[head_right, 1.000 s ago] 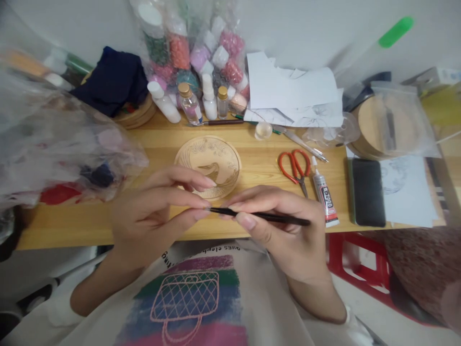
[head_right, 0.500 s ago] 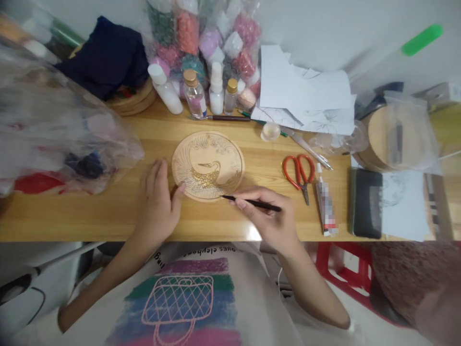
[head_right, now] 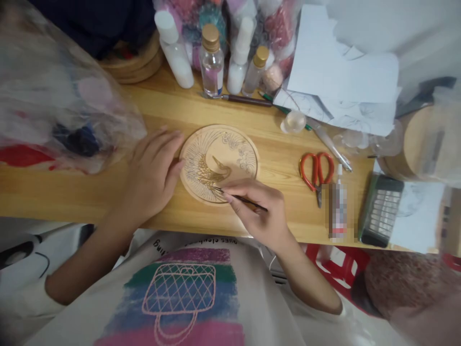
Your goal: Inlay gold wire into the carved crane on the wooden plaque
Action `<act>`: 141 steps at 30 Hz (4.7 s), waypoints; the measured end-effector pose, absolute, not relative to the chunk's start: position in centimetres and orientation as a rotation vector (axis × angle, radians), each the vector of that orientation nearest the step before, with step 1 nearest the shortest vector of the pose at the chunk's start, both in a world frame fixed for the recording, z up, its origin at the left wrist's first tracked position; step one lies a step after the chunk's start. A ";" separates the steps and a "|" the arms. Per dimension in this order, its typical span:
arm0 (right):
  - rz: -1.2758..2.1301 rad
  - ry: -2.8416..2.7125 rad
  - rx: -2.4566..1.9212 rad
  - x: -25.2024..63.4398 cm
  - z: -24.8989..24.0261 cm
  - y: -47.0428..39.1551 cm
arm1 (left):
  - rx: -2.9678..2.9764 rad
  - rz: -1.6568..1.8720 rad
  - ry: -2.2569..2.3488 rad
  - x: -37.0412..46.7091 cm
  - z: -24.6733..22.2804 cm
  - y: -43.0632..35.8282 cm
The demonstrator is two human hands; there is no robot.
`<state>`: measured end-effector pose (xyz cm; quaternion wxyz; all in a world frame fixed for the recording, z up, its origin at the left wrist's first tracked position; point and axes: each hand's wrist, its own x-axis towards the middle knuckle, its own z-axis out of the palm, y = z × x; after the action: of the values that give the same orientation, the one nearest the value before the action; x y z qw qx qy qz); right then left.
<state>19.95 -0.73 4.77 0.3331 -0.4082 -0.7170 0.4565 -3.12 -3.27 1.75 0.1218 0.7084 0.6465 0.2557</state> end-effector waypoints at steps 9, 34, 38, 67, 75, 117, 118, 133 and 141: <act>1.144 -2.060 -0.993 18.9 4.6 -0.3 | 2.186 0.978 1.807 -0.8 1.0 -8.8; 1.037 -2.284 -0.877 19.1 4.5 0.3 | 2.227 0.975 1.803 -0.7 0.9 -8.6; 1.022 -2.312 -0.857 19.1 4.6 0.5 | 2.227 0.972 1.804 -0.7 1.0 -8.6; 1.018 -2.304 -0.863 18.8 4.5 0.3 | 2.248 0.967 1.788 -0.8 0.8 -8.6; 1.023 -2.305 -0.865 18.8 4.4 0.3 | 2.242 0.965 1.777 -0.8 0.7 -8.6; 0.826 -1.289 -1.379 18.9 2.0 -5.2 | 2.998 0.672 0.859 0.1 2.8 -6.3; 0.825 -1.303 -1.377 19.2 1.8 -5.5 | 3.018 0.684 0.845 -0.2 3.0 -5.5; 0.773 -1.594 -1.277 19.8 1.4 -5.8 | 2.927 0.660 0.818 -1.1 2.1 -1.7; 0.793 -1.597 -1.311 19.8 1.5 -6.0 | 2.932 0.646 0.853 -1.1 2.0 -1.6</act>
<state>19.83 -5.96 1.48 0.4479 -0.5296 -0.6452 0.3204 -1.12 -1.63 1.98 0.0104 0.9393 0.2733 0.2070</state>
